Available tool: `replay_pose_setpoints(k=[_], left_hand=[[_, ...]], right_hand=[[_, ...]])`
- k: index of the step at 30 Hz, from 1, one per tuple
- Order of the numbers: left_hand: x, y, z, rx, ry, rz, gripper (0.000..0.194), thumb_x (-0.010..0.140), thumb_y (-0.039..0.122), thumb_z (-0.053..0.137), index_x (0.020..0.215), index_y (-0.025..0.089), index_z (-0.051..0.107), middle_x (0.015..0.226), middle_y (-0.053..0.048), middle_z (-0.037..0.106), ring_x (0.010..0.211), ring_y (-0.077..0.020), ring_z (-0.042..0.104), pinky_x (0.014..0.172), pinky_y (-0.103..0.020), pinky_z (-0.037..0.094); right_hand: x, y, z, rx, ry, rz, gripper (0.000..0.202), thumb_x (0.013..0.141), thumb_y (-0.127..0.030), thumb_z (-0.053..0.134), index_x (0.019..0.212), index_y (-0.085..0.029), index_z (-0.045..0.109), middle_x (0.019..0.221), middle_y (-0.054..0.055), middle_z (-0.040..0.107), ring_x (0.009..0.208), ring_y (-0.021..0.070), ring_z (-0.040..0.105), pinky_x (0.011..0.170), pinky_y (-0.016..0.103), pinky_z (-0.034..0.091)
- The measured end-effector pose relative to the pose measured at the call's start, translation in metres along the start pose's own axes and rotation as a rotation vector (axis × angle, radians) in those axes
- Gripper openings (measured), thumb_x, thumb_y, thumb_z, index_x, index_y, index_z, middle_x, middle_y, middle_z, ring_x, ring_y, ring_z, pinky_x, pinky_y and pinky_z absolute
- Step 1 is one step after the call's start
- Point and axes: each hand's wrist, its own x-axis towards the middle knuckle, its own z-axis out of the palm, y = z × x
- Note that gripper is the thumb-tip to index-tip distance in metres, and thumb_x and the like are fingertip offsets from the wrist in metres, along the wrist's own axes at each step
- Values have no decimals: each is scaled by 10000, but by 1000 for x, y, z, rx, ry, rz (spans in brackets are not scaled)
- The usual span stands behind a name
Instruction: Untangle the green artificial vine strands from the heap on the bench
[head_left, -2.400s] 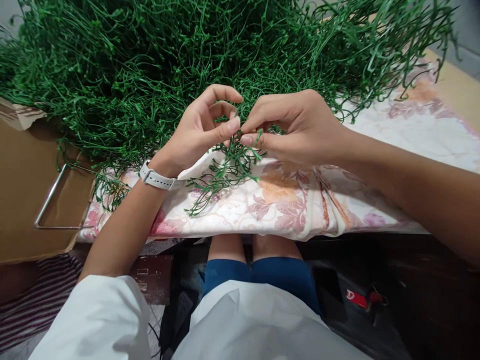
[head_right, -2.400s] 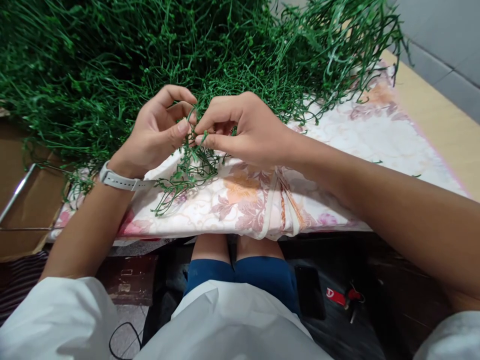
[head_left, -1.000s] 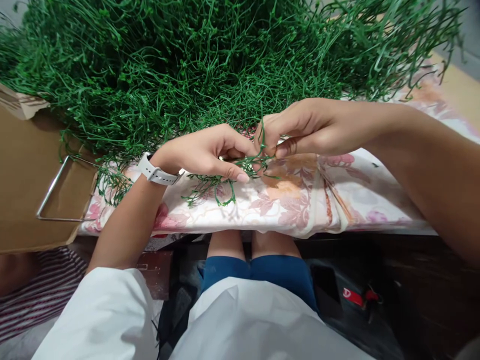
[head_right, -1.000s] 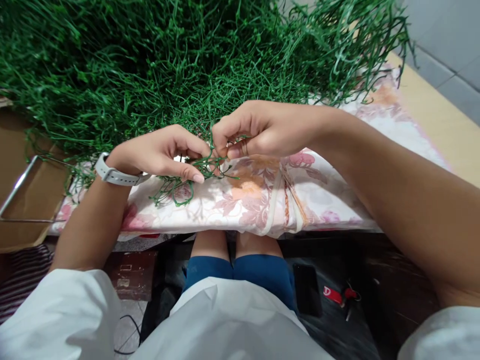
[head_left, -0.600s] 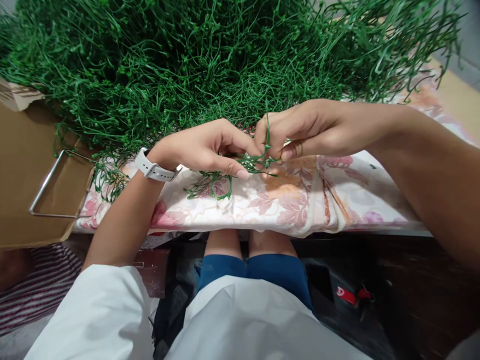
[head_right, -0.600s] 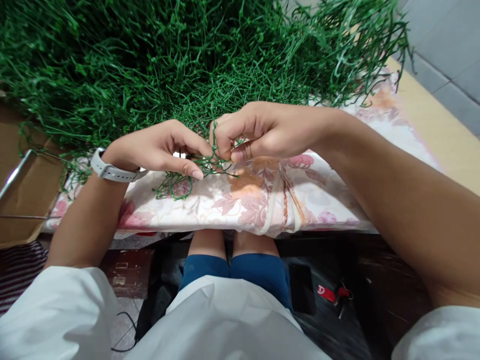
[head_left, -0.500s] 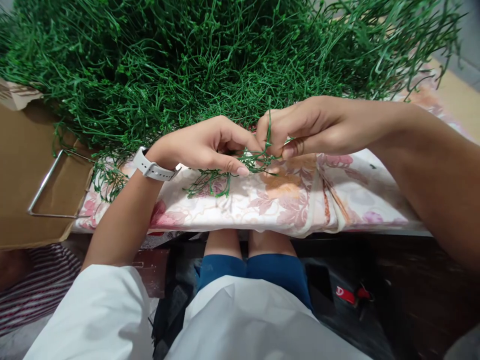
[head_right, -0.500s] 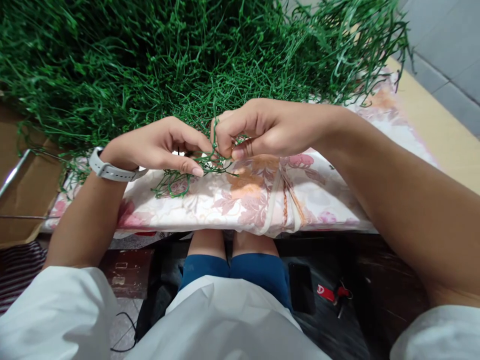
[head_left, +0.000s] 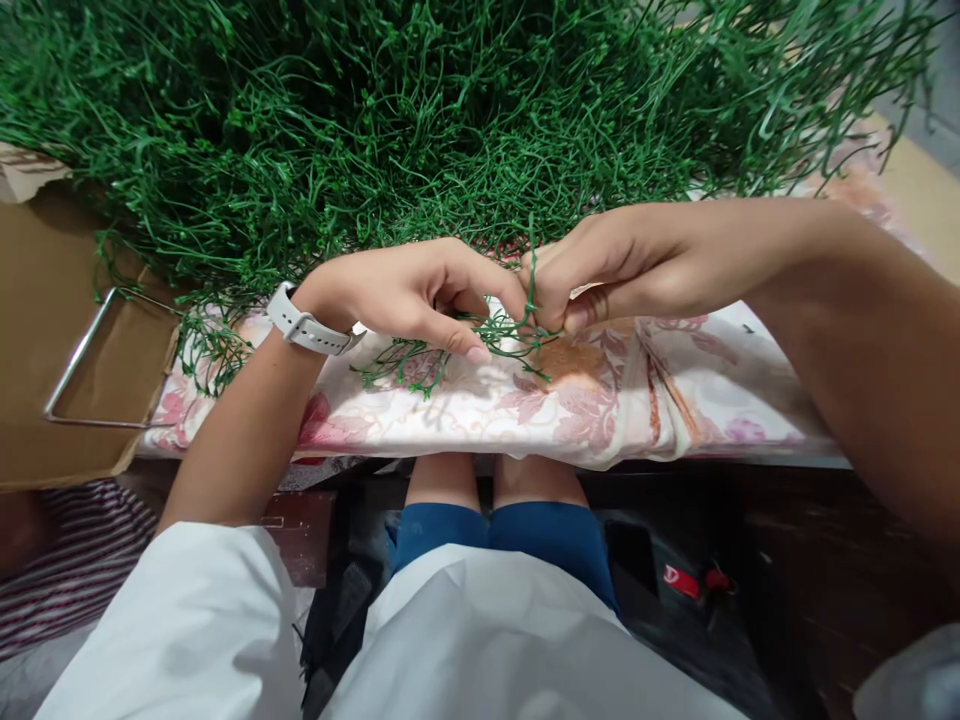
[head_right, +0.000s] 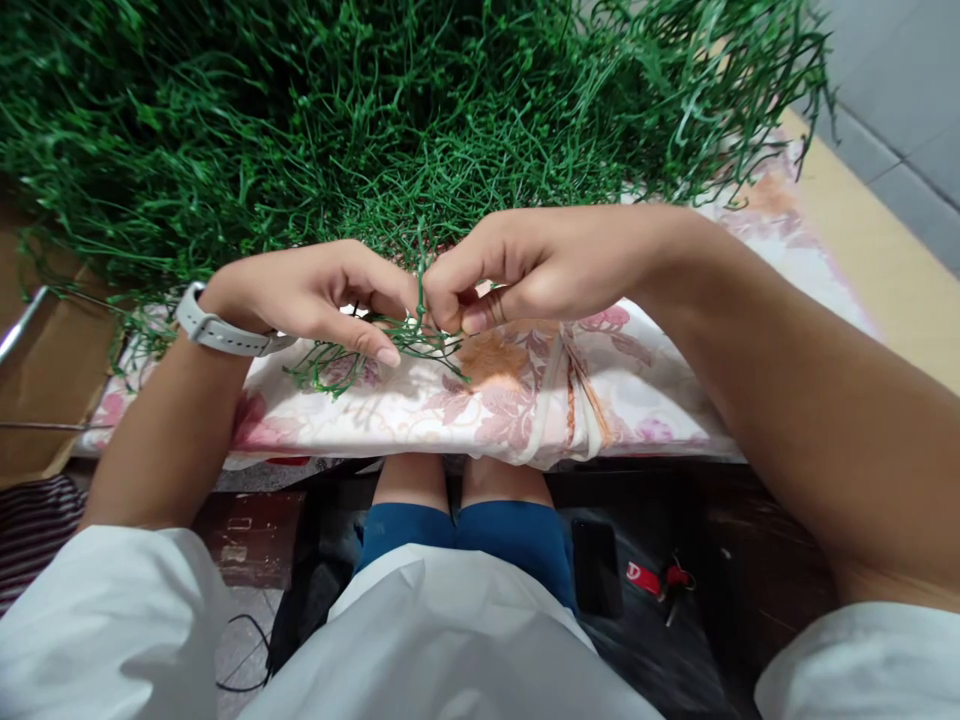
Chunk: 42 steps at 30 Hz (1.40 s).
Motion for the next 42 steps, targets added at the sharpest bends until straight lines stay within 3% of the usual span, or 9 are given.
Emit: replay_pose_setpoints(k=[12,20,25,29,32,34,36,38,42], left_hand=[[7,-12,6,-70,-306,2,177,646,326,961,779,228,896,578,3,731,476,-93,525,466,-205,372],[18,-13,18,-193,-620,22,154,719,268,930,866,227,912,837,-30,861,721,-177,774,686,-204,603],[24,-18,18,-237,-404,-9,250,480,282,1049,643,254,861,612,-24,779,548,-172,696,556,-227,572],[24,-20,15,-231,-529,-30,235,544,315,1030,721,264,885,678,-36,802,642,-202,755,605,-253,603],[21,-21,13,-278,-306,-37,290,475,315,1054,688,251,868,646,-21,778,675,-221,780,623,-267,617],[17,-21,11,-308,-196,-57,303,450,304,1059,663,239,854,641,-19,769,666,-226,784,622,-274,621],[15,-22,10,-307,-269,-91,297,487,304,1049,706,224,865,686,-36,787,679,-233,791,630,-281,626],[13,-24,8,-301,-281,-111,307,517,320,1045,735,196,867,709,-57,789,692,-236,795,627,-283,623],[12,-27,4,-278,63,-66,393,500,403,1061,723,168,840,668,-50,751,665,-211,768,561,-256,574]], right_hand=[[18,10,19,293,-202,43,371,1115,-421,572,866,-147,590,763,-35,533,725,69,485,693,201,393],[31,13,40,521,-305,-8,379,1099,-412,591,831,-143,585,769,-19,559,733,89,513,731,221,421],[33,9,48,562,-384,-16,421,1110,-433,554,799,-151,583,724,-13,550,697,94,507,717,229,428],[32,8,48,587,-308,8,413,1085,-454,608,810,-146,593,713,-24,561,666,69,517,674,195,441],[22,11,41,596,-278,56,446,1044,-507,665,805,-134,619,710,-33,586,665,53,548,688,176,482],[12,14,34,616,-204,71,440,1026,-523,683,832,-128,669,731,-33,631,691,54,593,706,188,513],[2,14,25,631,-6,32,404,999,-508,719,849,-133,692,754,-45,674,718,55,619,703,219,514],[-3,12,16,601,316,-4,339,987,-416,734,815,-137,645,728,-83,683,706,30,611,707,251,487],[4,12,3,442,991,190,266,935,-41,468,737,-176,583,580,-130,583,578,4,544,680,237,463]])
